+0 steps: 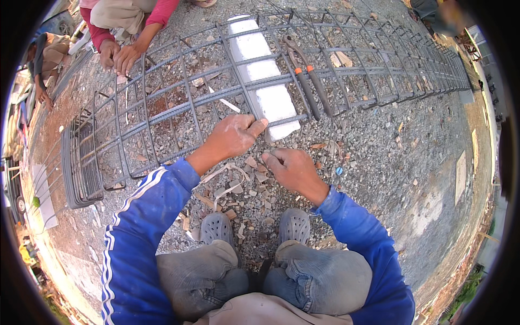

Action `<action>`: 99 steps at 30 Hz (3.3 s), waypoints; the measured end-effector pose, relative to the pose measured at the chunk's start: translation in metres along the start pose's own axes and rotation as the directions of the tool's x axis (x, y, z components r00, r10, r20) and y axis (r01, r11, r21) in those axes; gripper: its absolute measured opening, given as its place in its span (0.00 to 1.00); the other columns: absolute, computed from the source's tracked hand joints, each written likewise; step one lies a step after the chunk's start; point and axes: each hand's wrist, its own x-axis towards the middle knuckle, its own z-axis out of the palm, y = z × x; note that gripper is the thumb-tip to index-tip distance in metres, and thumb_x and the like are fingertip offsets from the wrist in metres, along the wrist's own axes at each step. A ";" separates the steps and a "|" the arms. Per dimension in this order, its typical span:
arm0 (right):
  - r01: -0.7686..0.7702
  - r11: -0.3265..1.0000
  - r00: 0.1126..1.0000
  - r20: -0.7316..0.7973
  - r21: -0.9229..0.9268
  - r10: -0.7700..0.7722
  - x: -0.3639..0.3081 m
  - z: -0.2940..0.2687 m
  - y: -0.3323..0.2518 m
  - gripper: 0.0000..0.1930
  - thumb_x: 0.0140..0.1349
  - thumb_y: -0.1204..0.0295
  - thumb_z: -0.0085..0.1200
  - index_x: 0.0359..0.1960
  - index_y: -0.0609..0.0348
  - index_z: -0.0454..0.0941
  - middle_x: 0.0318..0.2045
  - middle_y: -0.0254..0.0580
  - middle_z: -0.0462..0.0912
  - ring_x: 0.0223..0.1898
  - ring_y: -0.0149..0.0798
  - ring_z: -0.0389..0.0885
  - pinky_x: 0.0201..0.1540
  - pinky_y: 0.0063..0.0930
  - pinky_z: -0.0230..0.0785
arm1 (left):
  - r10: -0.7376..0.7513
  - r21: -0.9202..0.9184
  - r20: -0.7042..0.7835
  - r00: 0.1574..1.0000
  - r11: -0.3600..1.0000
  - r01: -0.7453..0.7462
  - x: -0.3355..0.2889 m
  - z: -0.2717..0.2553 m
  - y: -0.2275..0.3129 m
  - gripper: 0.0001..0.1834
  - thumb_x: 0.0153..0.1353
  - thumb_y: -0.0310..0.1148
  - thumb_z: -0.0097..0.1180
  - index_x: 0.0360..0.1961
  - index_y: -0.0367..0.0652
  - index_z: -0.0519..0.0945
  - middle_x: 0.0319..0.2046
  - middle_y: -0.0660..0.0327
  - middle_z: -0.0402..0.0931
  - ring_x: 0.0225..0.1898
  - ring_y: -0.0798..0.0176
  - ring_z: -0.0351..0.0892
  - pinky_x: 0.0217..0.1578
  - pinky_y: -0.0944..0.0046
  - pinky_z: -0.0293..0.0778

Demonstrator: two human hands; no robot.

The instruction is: The person ties together metal rebar components using wire and pliers to assemble a structural reinforcement cage.

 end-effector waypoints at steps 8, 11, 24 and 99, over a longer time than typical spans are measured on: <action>0.041 0.600 0.942 -0.168 -0.799 -0.289 0.110 -0.057 -0.020 0.26 0.58 0.57 0.59 0.53 0.63 0.75 0.43 0.53 0.78 0.45 0.56 0.79 0.47 0.46 0.73 | 0.159 0.023 -0.255 0.954 0.987 -0.158 -0.024 0.003 -0.039 0.19 0.68 0.40 0.46 0.30 0.33 0.74 0.27 0.43 0.73 0.32 0.38 0.75 0.35 0.42 0.70; 0.014 0.600 0.972 -0.129 -0.800 -0.194 0.118 -0.067 0.011 0.31 0.57 0.54 0.60 0.56 0.64 0.71 0.48 0.57 0.75 0.48 0.58 0.78 0.48 0.47 0.72 | 0.113 0.042 -0.057 0.992 0.993 -0.111 -0.034 -0.019 -0.009 0.16 0.56 0.37 0.52 0.35 0.31 0.75 0.32 0.43 0.75 0.34 0.38 0.77 0.37 0.44 0.74; -0.044 0.486 0.986 -0.118 -0.873 -0.122 0.150 -0.095 0.070 0.39 0.58 0.54 0.61 0.67 0.59 0.60 0.57 0.65 0.71 0.52 0.63 0.77 0.51 0.51 0.71 | 0.273 0.214 -0.220 0.936 0.950 -0.227 -0.017 0.034 -0.024 0.20 0.48 0.37 0.62 0.35 0.29 0.76 0.23 0.47 0.80 0.28 0.41 0.82 0.30 0.47 0.76; -0.677 0.452 0.721 0.644 0.580 0.255 -0.063 -0.071 -0.033 0.39 0.52 0.69 0.62 0.67 0.64 0.58 0.54 0.57 0.75 0.54 0.52 0.78 0.57 0.44 0.71 | 0.134 -0.316 0.122 0.983 0.944 -0.090 -0.097 0.072 0.020 0.19 0.55 0.27 0.52 0.50 0.39 0.79 0.42 0.45 0.76 0.43 0.44 0.78 0.45 0.48 0.75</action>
